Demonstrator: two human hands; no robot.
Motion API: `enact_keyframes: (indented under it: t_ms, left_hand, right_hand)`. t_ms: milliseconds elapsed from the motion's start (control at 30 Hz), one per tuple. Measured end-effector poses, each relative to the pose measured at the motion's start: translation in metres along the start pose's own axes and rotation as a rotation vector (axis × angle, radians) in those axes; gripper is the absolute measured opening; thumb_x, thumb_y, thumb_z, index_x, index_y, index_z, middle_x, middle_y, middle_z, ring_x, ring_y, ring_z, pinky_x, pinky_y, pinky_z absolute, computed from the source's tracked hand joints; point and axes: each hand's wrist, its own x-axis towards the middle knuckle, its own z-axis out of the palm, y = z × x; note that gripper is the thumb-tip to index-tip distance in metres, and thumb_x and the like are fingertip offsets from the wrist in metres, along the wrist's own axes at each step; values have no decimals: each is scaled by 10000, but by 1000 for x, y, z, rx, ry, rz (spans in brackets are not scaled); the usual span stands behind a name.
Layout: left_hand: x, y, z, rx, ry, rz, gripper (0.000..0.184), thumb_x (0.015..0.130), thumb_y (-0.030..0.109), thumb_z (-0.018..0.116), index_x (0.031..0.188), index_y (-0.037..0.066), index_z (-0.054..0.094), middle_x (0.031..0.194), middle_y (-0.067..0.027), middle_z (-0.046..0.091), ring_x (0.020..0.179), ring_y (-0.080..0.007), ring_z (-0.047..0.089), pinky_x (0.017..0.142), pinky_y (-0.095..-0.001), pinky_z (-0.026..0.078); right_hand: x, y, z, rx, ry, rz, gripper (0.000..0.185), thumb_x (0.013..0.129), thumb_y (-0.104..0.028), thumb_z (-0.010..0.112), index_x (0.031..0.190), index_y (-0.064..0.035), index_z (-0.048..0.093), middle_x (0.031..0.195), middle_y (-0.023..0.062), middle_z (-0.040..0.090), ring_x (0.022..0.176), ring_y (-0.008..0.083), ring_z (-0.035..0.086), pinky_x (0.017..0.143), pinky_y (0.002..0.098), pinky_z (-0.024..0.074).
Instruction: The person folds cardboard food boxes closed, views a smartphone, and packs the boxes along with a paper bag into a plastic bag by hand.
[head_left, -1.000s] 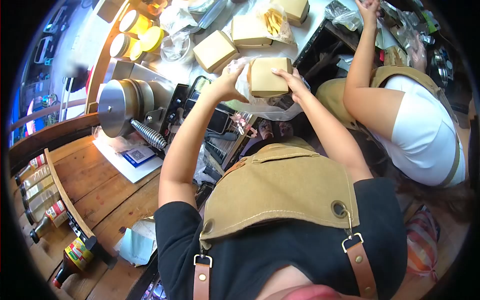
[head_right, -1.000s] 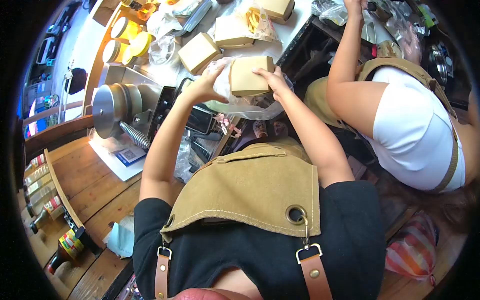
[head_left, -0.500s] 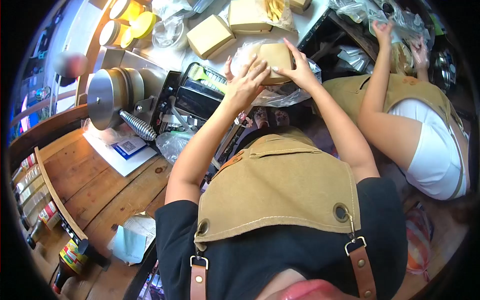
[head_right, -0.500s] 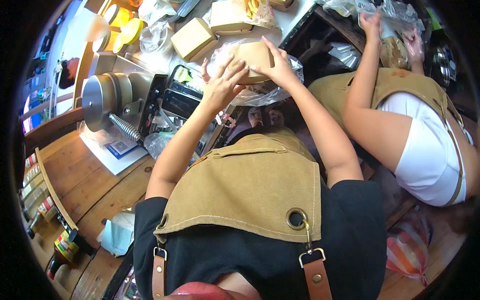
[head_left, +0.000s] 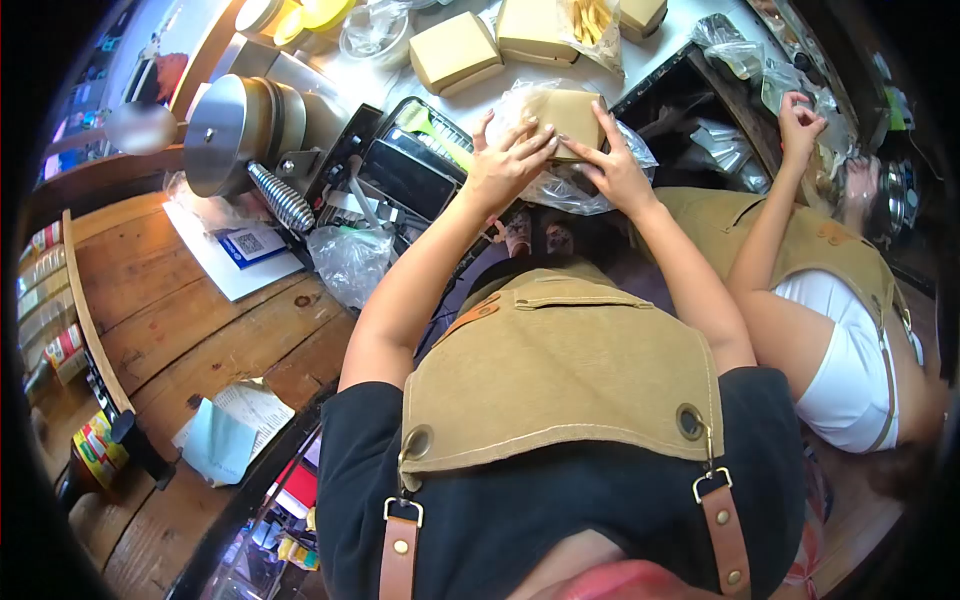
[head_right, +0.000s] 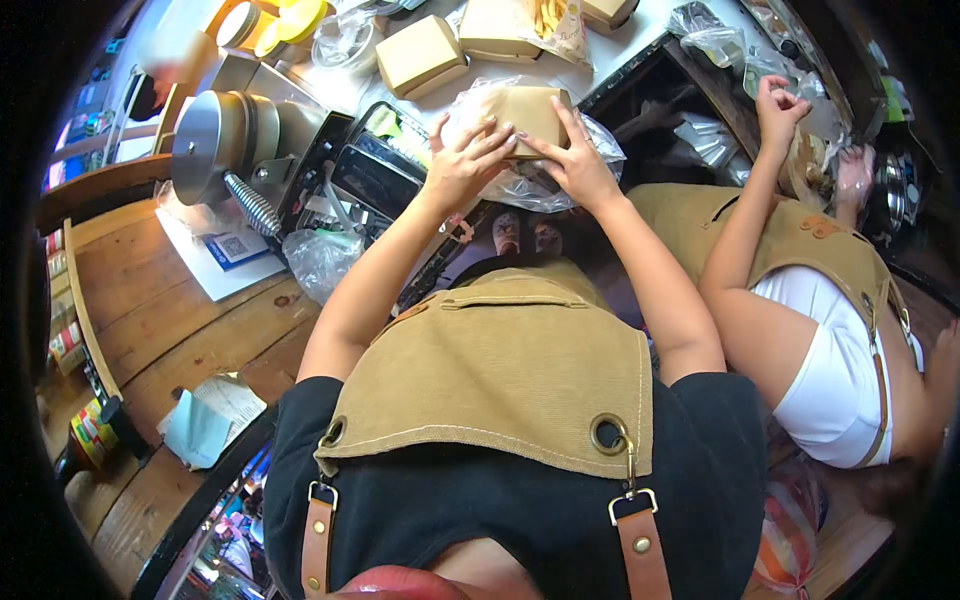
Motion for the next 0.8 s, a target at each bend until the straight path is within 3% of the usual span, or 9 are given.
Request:
enact_keyframes:
  t_ms: [67,133,200,367,533,667,800]
  left_hand:
    - [0,1,3,64,9,-7,381,741,287,682,1114,262,610,1181,110,582,1108,-92,530,1028,-517,179]
    - [2,-4,10,23,18,-9,412,730,297,691,1131,267,601,1206,103,565,1135,-104,507,1027,-518,172]
    - [1,0,2,-28,14,-16,444,719,308,699,1148,272,591,1231,95,548,1162,-117,484,1026,-520,165]
    - [0,-5,-12,-21,-23,-310,581,646,352,755,1186,280,553,1304,25,471,1249,-191,372,1000,-518,162]
    - [2,-8,-9,10,-38,-361,748,621,384,772,1284,250,453,1317,10,454,1261,-226,359,986,-549,151]
    - [5,0,-10,-12,-11,-372,744,616,393,773,1279,264,462,1333,9,432,1272,-223,337,995,-541,143]
    - [6,9,-4,51,92,-291,604,587,367,774,1137,271,543,1286,20,443,1255,-206,325,1007,-530,150]
  right_hand:
    - [-2,0,4,12,33,-6,619,673,-99,740,1238,-280,562,1462,174,202,1327,349,279,1051,399,335]
    - [-1,-11,5,163,128,186,607,691,-59,717,1234,-283,565,1447,160,224,1296,352,329,1042,397,348]
    - [-1,-10,8,154,126,185,615,690,-67,720,1235,-300,556,1434,170,236,1281,362,345,1031,403,366]
    - [8,-8,9,192,148,184,609,699,-127,735,1252,-296,543,1422,171,244,1269,363,359,1033,417,354]
    - [16,-12,9,244,161,199,592,719,-153,729,1263,-279,534,1409,196,255,1264,375,359,1037,423,344]
    - [22,-7,6,252,175,189,520,744,-169,714,1231,-273,568,1401,200,271,1263,374,361,1043,415,334]
    - [26,0,2,226,158,115,457,756,-171,705,1193,-257,604,1407,170,301,1262,347,376,1043,402,334]
